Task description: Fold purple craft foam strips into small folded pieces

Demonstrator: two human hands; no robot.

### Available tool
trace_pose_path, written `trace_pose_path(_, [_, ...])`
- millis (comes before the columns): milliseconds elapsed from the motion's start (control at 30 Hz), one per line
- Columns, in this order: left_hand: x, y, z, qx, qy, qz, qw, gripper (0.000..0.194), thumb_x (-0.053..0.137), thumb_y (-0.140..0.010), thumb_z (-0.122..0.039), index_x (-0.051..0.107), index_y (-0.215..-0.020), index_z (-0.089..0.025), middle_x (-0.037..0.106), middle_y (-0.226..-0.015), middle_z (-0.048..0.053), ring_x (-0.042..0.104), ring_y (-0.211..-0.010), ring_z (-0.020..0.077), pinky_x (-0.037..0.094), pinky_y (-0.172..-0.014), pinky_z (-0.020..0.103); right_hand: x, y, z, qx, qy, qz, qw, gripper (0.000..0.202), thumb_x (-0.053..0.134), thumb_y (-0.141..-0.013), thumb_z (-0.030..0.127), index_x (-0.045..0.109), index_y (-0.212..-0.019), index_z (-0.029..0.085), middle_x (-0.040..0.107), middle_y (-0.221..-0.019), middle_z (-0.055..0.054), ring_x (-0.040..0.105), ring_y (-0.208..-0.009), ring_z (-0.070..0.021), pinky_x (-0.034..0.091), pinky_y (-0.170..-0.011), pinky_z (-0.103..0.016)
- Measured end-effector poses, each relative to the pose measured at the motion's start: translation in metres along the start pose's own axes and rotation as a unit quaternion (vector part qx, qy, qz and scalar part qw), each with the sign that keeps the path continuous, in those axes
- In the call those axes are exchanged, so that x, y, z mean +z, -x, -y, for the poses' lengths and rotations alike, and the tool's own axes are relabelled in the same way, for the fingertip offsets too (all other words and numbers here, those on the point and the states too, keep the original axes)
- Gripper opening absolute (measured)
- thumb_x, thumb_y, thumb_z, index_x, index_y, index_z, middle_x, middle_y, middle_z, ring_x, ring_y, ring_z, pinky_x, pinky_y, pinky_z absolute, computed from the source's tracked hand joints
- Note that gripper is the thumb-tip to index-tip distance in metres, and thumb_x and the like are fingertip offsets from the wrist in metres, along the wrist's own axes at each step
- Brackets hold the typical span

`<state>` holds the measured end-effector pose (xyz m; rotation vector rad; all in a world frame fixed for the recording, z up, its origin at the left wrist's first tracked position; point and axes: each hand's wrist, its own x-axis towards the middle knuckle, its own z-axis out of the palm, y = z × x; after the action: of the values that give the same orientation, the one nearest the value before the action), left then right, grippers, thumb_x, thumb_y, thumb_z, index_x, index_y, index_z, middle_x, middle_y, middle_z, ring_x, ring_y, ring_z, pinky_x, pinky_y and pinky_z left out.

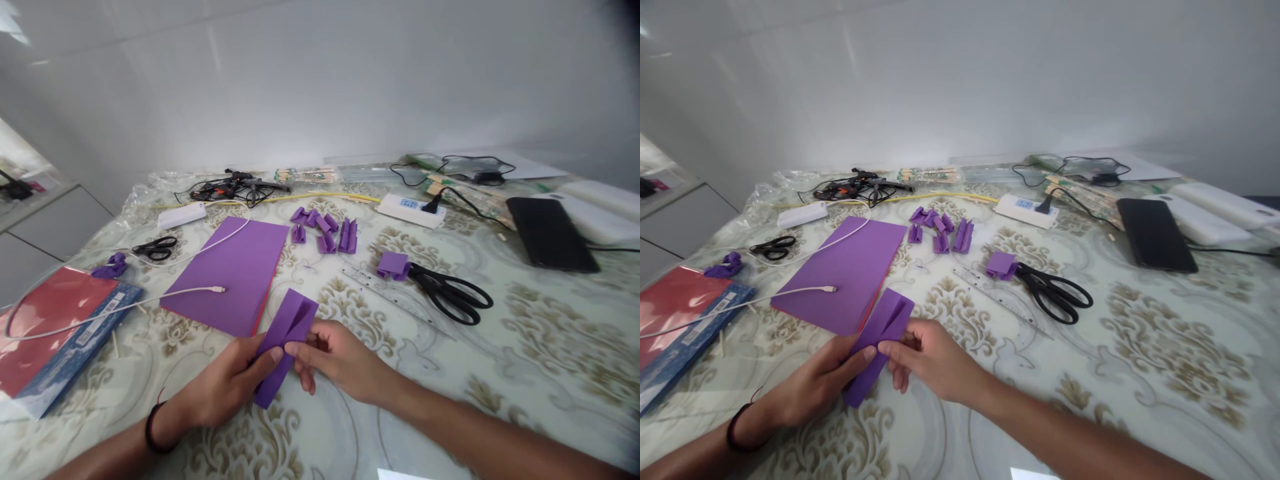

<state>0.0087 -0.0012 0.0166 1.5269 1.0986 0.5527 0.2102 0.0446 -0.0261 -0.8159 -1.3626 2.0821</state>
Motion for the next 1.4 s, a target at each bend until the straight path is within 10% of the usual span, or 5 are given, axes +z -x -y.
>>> trace_pose_path(400, [0.0006,0.0015,0.0083,0.001,-0.055,-0.108,0.993,0.031,0.053,-0.103,-0.046,0.066,-0.109,-0.019,0.069,-0.092,0.004,0.059,-0.082,0.0181,0.051,-0.077,0.025,-0.0034,-0.0024,0.0066,-0.016,-0.028,0.04,0.999,0.043,0.083,-0.078,0.055,0.064,-0.082,0.016,0.068,-0.072,0.0,0.065,-0.054,-0.0119,0.055,-0.057,-0.026])
trace_pose_path(1400, [-0.0016,-0.0013,0.0006,0.01,0.001,-0.019,1.0,0.036,0.043,-0.108,-0.042,0.064,-0.126,-0.018,0.071,-0.118,0.009,0.063,-0.104,0.0223,0.051,-0.098,0.033,-0.0035,-0.0012,0.0022,-0.037,0.041,0.011,0.998,0.045,0.079,-0.083,0.052,0.058,-0.069,0.016,0.06,-0.058,0.002,0.054,-0.042,-0.0079,0.043,-0.041,-0.019])
